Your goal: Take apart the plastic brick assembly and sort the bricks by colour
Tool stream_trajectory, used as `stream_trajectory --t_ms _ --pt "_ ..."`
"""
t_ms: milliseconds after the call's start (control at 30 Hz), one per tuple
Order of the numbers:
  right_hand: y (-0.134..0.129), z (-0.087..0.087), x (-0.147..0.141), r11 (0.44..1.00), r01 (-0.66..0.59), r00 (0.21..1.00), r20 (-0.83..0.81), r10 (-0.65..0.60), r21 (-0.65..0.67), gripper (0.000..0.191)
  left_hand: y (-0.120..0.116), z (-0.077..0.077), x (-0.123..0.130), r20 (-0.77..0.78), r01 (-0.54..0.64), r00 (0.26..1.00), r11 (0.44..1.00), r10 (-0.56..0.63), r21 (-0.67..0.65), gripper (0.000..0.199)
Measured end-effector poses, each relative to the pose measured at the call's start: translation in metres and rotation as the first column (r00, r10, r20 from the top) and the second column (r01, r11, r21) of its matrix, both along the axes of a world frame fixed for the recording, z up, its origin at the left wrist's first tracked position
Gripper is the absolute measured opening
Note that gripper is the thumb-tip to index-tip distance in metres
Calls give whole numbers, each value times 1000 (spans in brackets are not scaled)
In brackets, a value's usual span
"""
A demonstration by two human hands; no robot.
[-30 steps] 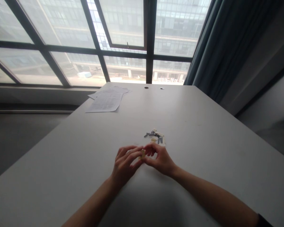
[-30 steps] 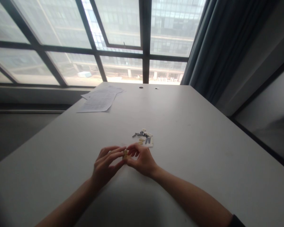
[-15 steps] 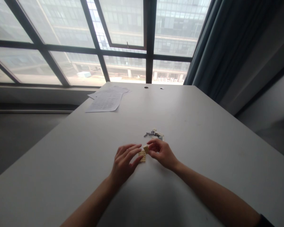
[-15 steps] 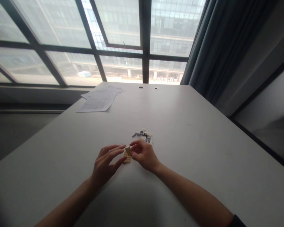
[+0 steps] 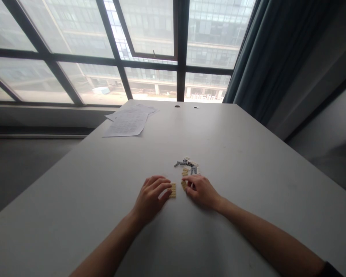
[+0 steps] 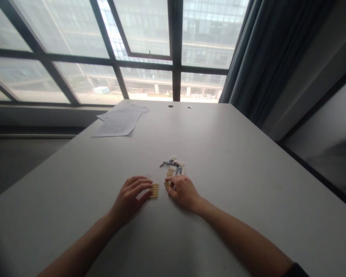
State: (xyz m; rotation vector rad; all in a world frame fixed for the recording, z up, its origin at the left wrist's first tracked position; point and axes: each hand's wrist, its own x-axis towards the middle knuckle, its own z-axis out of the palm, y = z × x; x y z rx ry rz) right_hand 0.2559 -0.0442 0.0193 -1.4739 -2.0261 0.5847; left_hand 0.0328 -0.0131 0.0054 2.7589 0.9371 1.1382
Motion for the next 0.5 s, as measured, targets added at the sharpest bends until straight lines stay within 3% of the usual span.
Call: stream_trajectory --t_ms 200,500 --pt "-2 1 6 1000 11 986 167 -8 -15 27 0 -1 0 -40 30 999 999 -30 -15 7" --pt "-2 -1 19 992 2 895 442 -60 129 23 -2 2 1 -33 19 999 1000 -20 -9 5"
